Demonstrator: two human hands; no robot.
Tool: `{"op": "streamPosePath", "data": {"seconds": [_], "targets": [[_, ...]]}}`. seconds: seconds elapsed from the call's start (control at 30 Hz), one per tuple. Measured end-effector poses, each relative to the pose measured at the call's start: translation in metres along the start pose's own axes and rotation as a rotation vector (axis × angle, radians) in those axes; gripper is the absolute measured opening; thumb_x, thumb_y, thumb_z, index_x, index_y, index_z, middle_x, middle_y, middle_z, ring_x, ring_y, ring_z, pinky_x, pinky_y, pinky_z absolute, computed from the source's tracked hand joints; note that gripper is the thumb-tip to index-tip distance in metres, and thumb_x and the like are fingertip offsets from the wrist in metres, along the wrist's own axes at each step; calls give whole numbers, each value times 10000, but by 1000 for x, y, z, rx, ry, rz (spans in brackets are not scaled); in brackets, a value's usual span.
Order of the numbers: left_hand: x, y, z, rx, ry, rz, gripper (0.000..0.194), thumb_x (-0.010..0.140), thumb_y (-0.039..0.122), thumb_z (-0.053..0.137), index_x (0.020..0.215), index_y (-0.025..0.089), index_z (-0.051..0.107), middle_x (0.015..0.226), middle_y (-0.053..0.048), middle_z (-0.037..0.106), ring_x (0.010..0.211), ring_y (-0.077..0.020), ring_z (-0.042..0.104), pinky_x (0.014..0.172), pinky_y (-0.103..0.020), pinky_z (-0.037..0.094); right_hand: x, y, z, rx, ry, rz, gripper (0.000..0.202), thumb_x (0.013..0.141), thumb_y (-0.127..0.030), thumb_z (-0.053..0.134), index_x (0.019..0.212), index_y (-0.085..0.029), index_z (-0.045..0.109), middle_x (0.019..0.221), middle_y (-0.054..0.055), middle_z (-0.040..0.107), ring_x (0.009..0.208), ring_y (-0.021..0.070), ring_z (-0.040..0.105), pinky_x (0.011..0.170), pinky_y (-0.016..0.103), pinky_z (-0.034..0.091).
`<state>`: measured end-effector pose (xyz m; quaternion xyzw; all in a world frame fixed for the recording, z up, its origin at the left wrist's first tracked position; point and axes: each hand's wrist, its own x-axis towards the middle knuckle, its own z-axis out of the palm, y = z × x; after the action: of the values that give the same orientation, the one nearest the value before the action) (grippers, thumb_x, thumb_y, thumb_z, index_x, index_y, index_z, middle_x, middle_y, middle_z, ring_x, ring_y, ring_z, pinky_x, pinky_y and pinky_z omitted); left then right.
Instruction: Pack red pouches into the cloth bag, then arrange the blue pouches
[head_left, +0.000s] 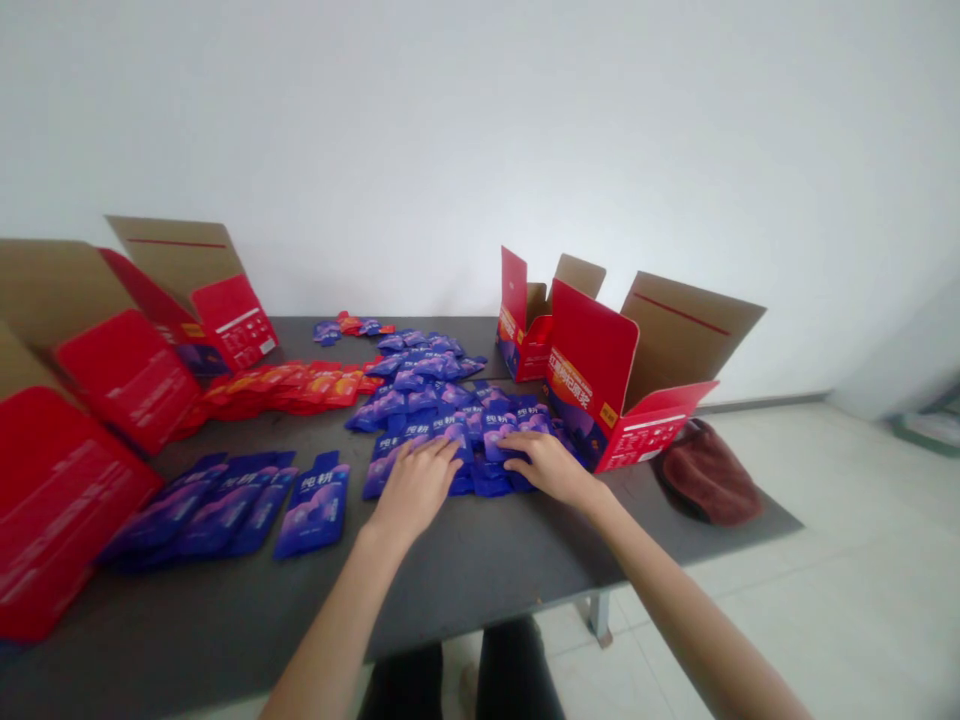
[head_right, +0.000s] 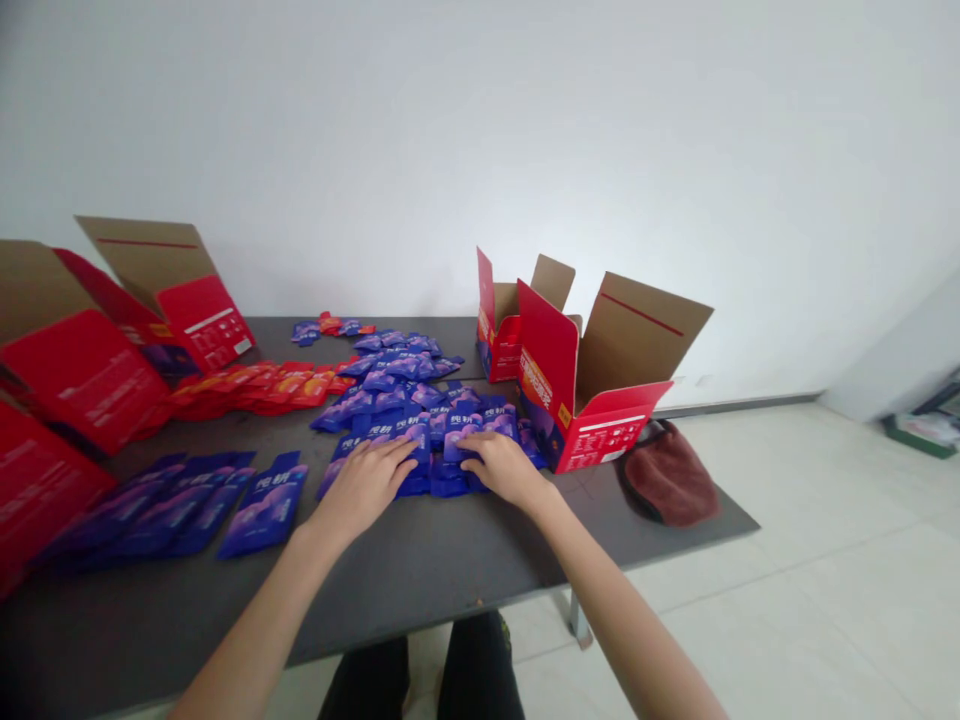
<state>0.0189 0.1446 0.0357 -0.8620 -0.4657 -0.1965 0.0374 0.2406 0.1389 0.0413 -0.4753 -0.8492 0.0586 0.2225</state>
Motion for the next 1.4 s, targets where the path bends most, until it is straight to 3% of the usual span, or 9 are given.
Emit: {"op": "streamPosePath", "data": {"seconds": [0.33, 0.47, 0.53, 0.67, 0.83, 0.93, 1.07, 1.23, 1.4], "targets": [[-3, 0, 2, -41, 43, 5, 334, 899, 221, 384, 1178, 156, 557, 1216, -95, 582, 1127, -209, 528, 994, -401, 380, -4, -7, 2, -52, 59, -37, 356, 806, -282, 595, 1146, -176, 596, 1161, 108, 607, 1119, 220, 527, 969, 376, 400], [-6, -5, 0, -55, 67, 17, 354, 903, 239, 379, 1219, 156, 516, 1217, -94, 581, 1124, -193, 528, 996, -378, 385, 3, -4, -16, -24, 148, -75, 265, 843, -314, 548, 1056, -183, 635, 1087, 79, 644, 1091, 209, 542, 972, 371, 387], [-6, -3, -2, -54, 77, 19, 358, 907, 243, 368, 1227, 162, 506, 1230, -99, 571, 1138, -203, 518, 998, -403, 380, 16, 4, -29, -15, 192, -34, 236, 880, -238, 476, 1048, -190, 634, 1077, 58, 649, 1064, 182, 561, 954, 335, 400], [4, 16, -4, -50, 63, 73, 348, 911, 248, 370, 1223, 177, 505, 1243, -93, 562, 1182, -216, 479, 1017, -427, 343, 61, 35, -42, -116, -38, 107, 474, 750, 3, 498, 1179, -185, 572, 1160, 50, 620, 1082, 167, 561, 906, 249, 425], [32, 46, 1, -31, 10, 130, 332, 894, 190, 399, 1206, 147, 502, 1206, -122, 581, 1103, -225, 541, 952, -403, 393, 100, 62, -24, -204, -216, 158, 464, 634, 39, 582, 1046, -158, 666, 967, 89, 695, 934, 221, 636, 789, 249, 464], [45, 49, 5, -19, -28, 141, 314, 887, 177, 417, 1185, 149, 510, 1131, -125, 621, 1010, -223, 595, 900, -393, 420, 103, 66, -16, -227, -272, 133, 500, 640, 31, 582, 1089, -180, 647, 965, 76, 697, 904, 203, 645, 750, 226, 462], [46, 50, 5, -22, -74, 174, 316, 882, 242, 468, 1188, 170, 501, 1064, -83, 656, 977, -201, 607, 957, -393, 368, 100, 70, -12, -230, -319, 79, 519, 662, -4, 598, 1130, -227, 622, 1000, 35, 691, 909, 167, 641, 742, 188, 449], [41, 59, 0, 0, -111, 166, 278, 869, 249, 496, 1129, 159, 536, 1020, -96, 663, 953, -227, 612, 922, -416, 381, 94, 72, -5, -290, -273, 77, 482, 728, -50, 588, 1172, -238, 589, 1004, 56, 685, 920, 175, 637, 766, 213, 442], [38, 64, 0, 34, -139, 183, 176, 872, 203, 470, 988, 165, 597, 930, -79, 676, 833, -211, 635, 779, -339, 453, 81, 68, -10, -375, -203, 105, 396, 738, -135, 652, 1126, -198, 606, 919, 82, 694, 879, 197, 644, 757, 238, 446]]}}
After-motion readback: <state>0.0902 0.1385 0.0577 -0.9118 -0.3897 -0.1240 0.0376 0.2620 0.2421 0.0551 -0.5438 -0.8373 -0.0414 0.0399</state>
